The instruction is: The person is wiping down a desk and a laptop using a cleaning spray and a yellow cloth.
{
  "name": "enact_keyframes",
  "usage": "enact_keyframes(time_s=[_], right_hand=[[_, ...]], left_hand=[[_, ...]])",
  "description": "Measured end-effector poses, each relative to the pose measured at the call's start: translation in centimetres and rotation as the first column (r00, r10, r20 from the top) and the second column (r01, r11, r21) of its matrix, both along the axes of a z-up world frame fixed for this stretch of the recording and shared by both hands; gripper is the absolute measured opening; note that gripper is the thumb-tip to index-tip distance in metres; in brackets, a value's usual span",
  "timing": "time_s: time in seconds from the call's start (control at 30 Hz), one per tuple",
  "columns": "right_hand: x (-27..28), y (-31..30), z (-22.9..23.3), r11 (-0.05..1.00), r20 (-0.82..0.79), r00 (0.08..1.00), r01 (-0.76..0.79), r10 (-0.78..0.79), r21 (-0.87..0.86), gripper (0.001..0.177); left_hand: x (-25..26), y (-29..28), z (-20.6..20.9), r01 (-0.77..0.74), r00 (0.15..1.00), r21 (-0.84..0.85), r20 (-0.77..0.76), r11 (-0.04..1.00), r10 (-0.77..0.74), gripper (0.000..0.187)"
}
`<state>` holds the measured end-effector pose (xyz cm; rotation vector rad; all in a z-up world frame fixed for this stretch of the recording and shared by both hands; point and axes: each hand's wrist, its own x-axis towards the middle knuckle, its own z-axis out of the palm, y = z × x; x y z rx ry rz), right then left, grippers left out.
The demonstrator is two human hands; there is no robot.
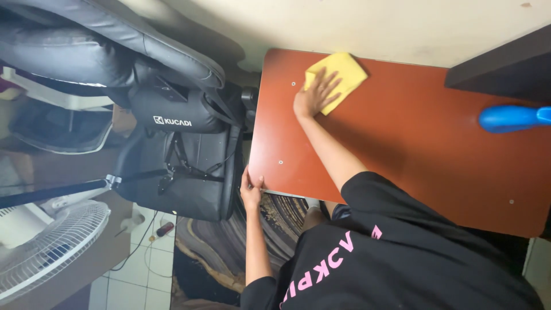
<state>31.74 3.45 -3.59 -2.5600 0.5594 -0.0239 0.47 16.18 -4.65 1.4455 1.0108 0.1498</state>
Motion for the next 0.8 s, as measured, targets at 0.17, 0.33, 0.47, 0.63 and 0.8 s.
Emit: enact_keyframes(time_s=[0.17,0.33,0.47,0.63,0.8], right_hand=[[-1.3,1.4,1.9,0.959,-0.008,0.962,-0.272,0.272,-0.081,0.078],[-5.7,2.6,-1.8,0.725,0.267,0.684,-0.683,0.678,-0.089,0.061],[-13.7,5.2,0.6,0.176,0.134,0.165,-0.981,0.977,-0.081,0.067],[-18.2,1.6,0.3,0.072,0.253,0.050,-0.994,0.966,-0.080,0.058],[-17.9,-8.3,4.2,-0.003,0.168,-0.006,-1.000,0.986,-0.013,0.072]], left_hand=[[0.1,0.0,-0.1,0.028,0.999,0.013,0.033,1.000,-0.028,0.066],[0.3,0.1,0.8,0.123,0.977,0.008,0.176,0.992,-0.122,0.065],[0.2,-0.1,1.6,0.084,0.996,-0.126,-0.019,0.988,-0.087,0.067],[-0.3,-0.3,0.6,0.046,0.999,-0.156,-0.012,0.987,-0.049,0.066],[-0.1,-1.2,2.3,0.108,0.994,-0.111,-0.010,0.988,-0.110,0.067]])
